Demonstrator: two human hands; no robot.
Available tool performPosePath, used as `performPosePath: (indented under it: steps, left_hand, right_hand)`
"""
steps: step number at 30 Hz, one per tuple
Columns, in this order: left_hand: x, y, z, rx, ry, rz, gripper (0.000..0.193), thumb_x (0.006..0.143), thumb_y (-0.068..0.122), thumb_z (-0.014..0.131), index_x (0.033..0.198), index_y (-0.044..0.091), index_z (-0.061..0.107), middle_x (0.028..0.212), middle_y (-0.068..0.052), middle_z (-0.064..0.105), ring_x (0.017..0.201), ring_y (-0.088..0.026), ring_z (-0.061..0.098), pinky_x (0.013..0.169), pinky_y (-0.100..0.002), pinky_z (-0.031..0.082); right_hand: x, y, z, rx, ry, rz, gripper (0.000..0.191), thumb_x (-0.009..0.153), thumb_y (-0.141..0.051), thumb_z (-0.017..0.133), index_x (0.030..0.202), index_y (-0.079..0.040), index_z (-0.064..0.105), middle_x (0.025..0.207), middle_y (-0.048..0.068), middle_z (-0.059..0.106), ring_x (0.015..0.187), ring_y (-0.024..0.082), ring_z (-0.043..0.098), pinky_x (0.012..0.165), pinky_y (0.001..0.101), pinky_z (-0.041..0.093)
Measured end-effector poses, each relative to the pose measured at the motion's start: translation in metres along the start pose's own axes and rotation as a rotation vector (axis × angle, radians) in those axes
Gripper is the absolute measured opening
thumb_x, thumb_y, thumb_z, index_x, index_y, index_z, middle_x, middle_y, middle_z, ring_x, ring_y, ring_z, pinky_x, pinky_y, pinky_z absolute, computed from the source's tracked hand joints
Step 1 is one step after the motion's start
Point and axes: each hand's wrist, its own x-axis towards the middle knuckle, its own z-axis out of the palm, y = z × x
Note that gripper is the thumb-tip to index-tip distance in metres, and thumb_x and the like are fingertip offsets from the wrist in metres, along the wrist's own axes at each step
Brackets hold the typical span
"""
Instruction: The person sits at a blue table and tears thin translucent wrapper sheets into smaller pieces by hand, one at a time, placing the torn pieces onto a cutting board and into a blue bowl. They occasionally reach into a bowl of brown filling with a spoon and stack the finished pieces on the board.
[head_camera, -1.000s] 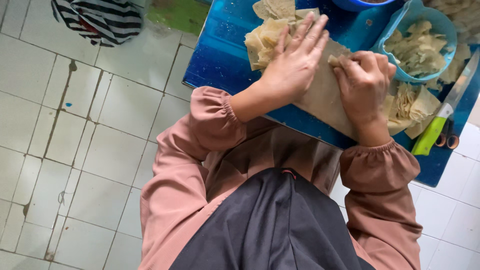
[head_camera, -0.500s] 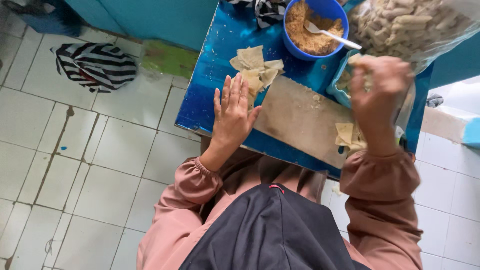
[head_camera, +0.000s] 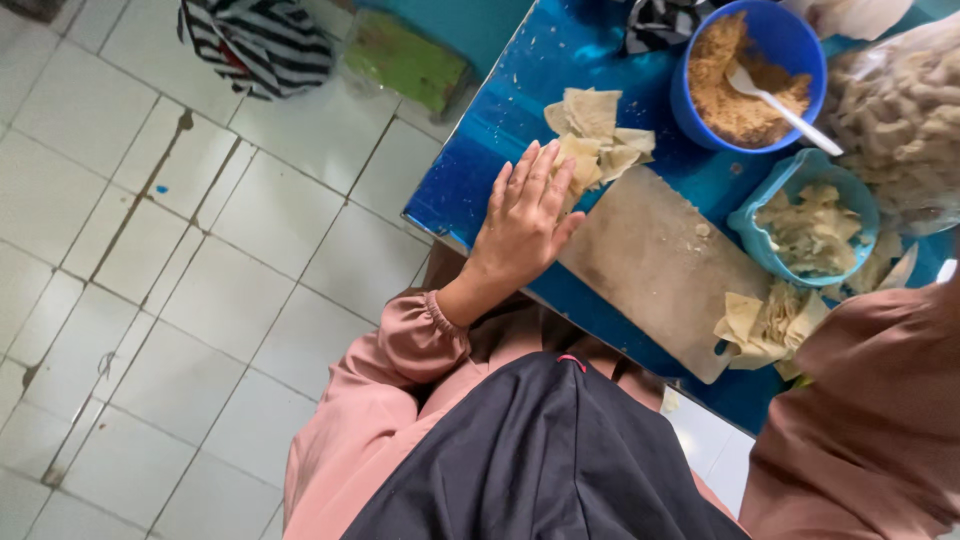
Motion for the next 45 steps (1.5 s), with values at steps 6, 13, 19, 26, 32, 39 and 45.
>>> performPosePath:
  steps: [6, 13, 19, 26, 32, 39, 45]
  left_hand:
    - [0.006, -0.011, -0.003, -0.405, 0.114, -0.129, 0.052, 0.103, 0.012, 0.06, 0.151, 0.005, 0.043, 0.155, -0.015, 0.047, 0.152, -0.036, 0.04, 0.128, -0.047, 0.033]
    - [0.005, -0.015, -0.006, -0.688, 0.262, -0.168, 0.037, 0.1, 0.0, 0.062, 0.135, 0.008, 0.053, 0.14, -0.013, 0.057, 0.142, -0.036, 0.052, 0.123, -0.043, 0.041]
    - [0.018, -0.009, -0.006, -0.589, 0.27, -0.143, 0.045, 0.095, 0.003, 0.067, 0.138, 0.005, 0.052, 0.135, -0.016, 0.054, 0.13, -0.037, 0.054, 0.113, -0.043, 0.044]
    - [0.023, -0.005, 0.002, -0.354, 0.212, -0.162, 0.035, 0.09, 0.006, 0.071, 0.122, 0.005, 0.057, 0.127, -0.015, 0.055, 0.115, -0.035, 0.059, 0.096, -0.043, 0.051]
    - [0.016, -0.011, 0.0, -0.326, 0.24, -0.158, 0.02, 0.093, 0.007, 0.07, 0.112, 0.005, 0.064, 0.119, -0.011, 0.056, 0.108, -0.033, 0.062, 0.092, -0.041, 0.054]
    - [0.022, -0.018, -0.008, -0.231, 0.168, -0.212, 0.014, 0.095, 0.004, 0.063, 0.109, 0.004, 0.064, 0.116, -0.012, 0.059, 0.107, -0.031, 0.064, 0.088, -0.04, 0.056]
    - [0.02, -0.017, -0.017, -0.245, 0.266, -0.142, 0.023, 0.09, 0.001, 0.058, 0.113, 0.003, 0.063, 0.118, -0.012, 0.058, 0.105, -0.032, 0.065, 0.089, -0.039, 0.056]
  right_hand:
    - [-0.027, -0.088, 0.1, 0.49, -0.128, -0.29, 0.011, 0.099, -0.001, 0.075, 0.108, -0.001, 0.068, 0.112, 0.016, 0.065, 0.101, 0.036, 0.065, 0.088, 0.0409, 0.054]
    - [0.007, -0.097, 0.147, 0.985, -0.317, 0.127, 0.012, 0.101, -0.006, 0.077, 0.109, 0.0, 0.07, 0.102, 0.01, 0.069, 0.09, 0.017, 0.066, 0.078, 0.0284, 0.053]
    - [0.013, -0.085, 0.128, 1.21, -0.201, 0.306, 0.009, 0.104, -0.005, 0.073, 0.112, -0.002, 0.07, 0.103, 0.004, 0.071, 0.09, 0.011, 0.065, 0.082, 0.0246, 0.054]
    - [0.009, -0.114, 0.121, 0.484, -0.166, -0.292, 0.026, 0.088, -0.004, 0.081, 0.113, -0.008, 0.076, 0.12, 0.011, 0.064, 0.114, 0.033, 0.056, 0.1, 0.0435, 0.047]
    - [0.026, -0.122, 0.126, 0.744, -0.243, -0.046, 0.01, 0.096, -0.011, 0.081, 0.103, -0.008, 0.074, 0.105, 0.006, 0.066, 0.101, 0.026, 0.063, 0.089, 0.0378, 0.052]
    - [0.023, -0.138, 0.114, 0.681, -0.165, -0.375, 0.02, 0.08, -0.004, 0.08, 0.097, 0.001, 0.071, 0.097, 0.014, 0.062, 0.086, 0.027, 0.061, 0.072, 0.0339, 0.051]
    - [0.028, -0.119, 0.125, 0.952, -0.292, -0.008, 0.009, 0.099, 0.0, 0.077, 0.105, -0.001, 0.072, 0.102, 0.008, 0.067, 0.086, 0.013, 0.062, 0.077, 0.0267, 0.051]
